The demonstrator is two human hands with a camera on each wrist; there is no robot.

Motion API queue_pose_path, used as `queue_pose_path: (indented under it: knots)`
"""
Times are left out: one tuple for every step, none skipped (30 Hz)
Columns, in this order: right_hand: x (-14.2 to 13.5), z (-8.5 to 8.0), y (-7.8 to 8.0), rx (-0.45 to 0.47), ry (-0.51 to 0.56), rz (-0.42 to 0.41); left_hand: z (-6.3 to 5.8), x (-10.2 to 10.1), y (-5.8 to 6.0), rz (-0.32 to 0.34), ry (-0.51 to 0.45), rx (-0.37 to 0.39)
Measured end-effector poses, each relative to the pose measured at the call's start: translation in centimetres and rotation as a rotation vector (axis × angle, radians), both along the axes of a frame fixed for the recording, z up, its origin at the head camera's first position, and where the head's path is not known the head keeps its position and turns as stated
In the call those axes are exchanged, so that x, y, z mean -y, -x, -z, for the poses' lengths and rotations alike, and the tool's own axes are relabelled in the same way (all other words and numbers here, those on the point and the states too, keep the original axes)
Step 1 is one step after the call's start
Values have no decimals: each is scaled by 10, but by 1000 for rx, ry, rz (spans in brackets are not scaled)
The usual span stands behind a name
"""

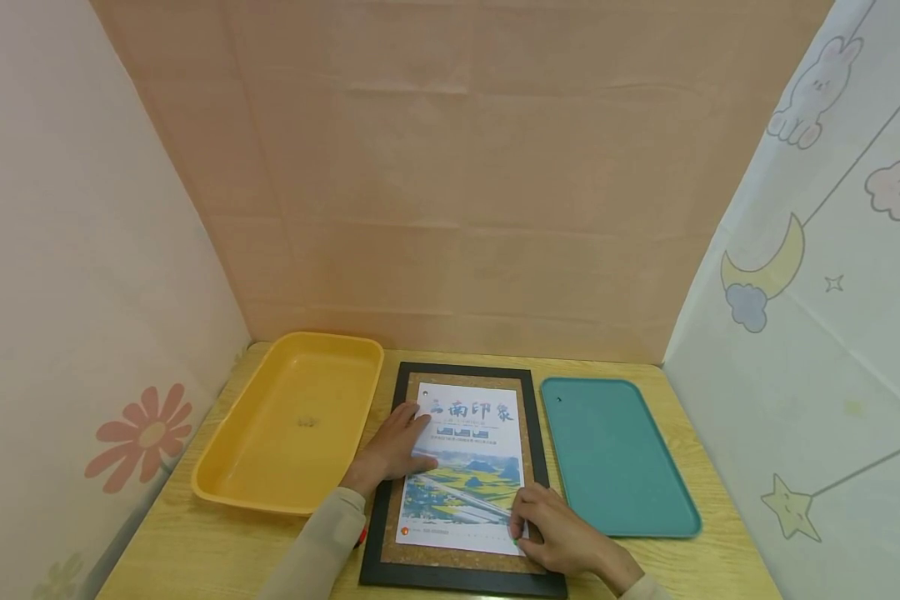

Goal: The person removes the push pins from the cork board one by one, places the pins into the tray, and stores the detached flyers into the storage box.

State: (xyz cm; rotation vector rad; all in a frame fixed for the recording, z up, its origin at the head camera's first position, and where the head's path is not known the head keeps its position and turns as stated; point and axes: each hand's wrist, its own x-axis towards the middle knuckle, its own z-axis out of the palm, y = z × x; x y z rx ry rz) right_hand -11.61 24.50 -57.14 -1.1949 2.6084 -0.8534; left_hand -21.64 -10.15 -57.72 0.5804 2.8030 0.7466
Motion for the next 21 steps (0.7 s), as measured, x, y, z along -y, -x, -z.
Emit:
queue_pose_path:
  knots:
    - [0, 0, 0, 3, 1, -1, -2, 0, -1, 2, 1, -8]
    - [0, -1, 0, 7, 4, -1, -4, 0, -2, 3, 0, -15]
    - [-1, -1, 0, 12, 4, 0, -5, 0, -3, 1, 1, -8]
    - [-1, -1, 1, 15, 4, 2, -4, 0, -2, 2, 8, -15]
    - [-1, 0, 1, 18, 4, 4, -5, -1, -3, 0, 8, -9]
    - [-1, 0, 1, 20, 2, 7, -6, -1, -3, -3, 8, -3]
    - [-1, 0, 1, 23, 1, 11, -7, -1, -3, -4, 9, -1]
    - [-1, 1, 1, 26, -1, 14, -7, -1, -2, -6, 12, 4]
    - [-1, 2, 1, 29, -4, 17, -7, -1, -2, -8, 16, 9]
    - [-1, 2, 1, 30, -6, 18, -7, -1, -2, -8, 20, 6]
    - [-1, 3, 1, 35, -7, 20, -9, -1, -3, -12, 15, 20]
    - [-1, 3, 1, 37, -9, 22, -9, -2, -3, -12, 16, 18]
    - [-1, 4, 1, 40, -9, 24, -9, -2, -3, -11, 17, 16]
    - [-2, 4, 1, 42, -9, 24, -8, -2, -3, -11, 22, 19]
    - [-2, 4, 0, 41, -9, 23, -9, -2, -3, -12, 23, 20]
    - [-2, 4, 1, 40, -8, 23, -9, -2, -3, -12, 24, 21]
    - [-2, 4, 1, 37, -8, 22, -9, -2, -4, -13, 23, 21]
    - [-2, 4, 1, 32, -7, 20, -10, -2, -4, -12, 28, 17]
    - [-2, 3, 1, 26, -8, 18, -10, -2, -3, -13, 33, 20]
    - [-2, 3, 1, 19, -10, 16, -10, -2, -3, -14, 38, 21]
    - [-2, 3, 1, 15, -10, 14, -11, -3, -3, -15, 39, 17]
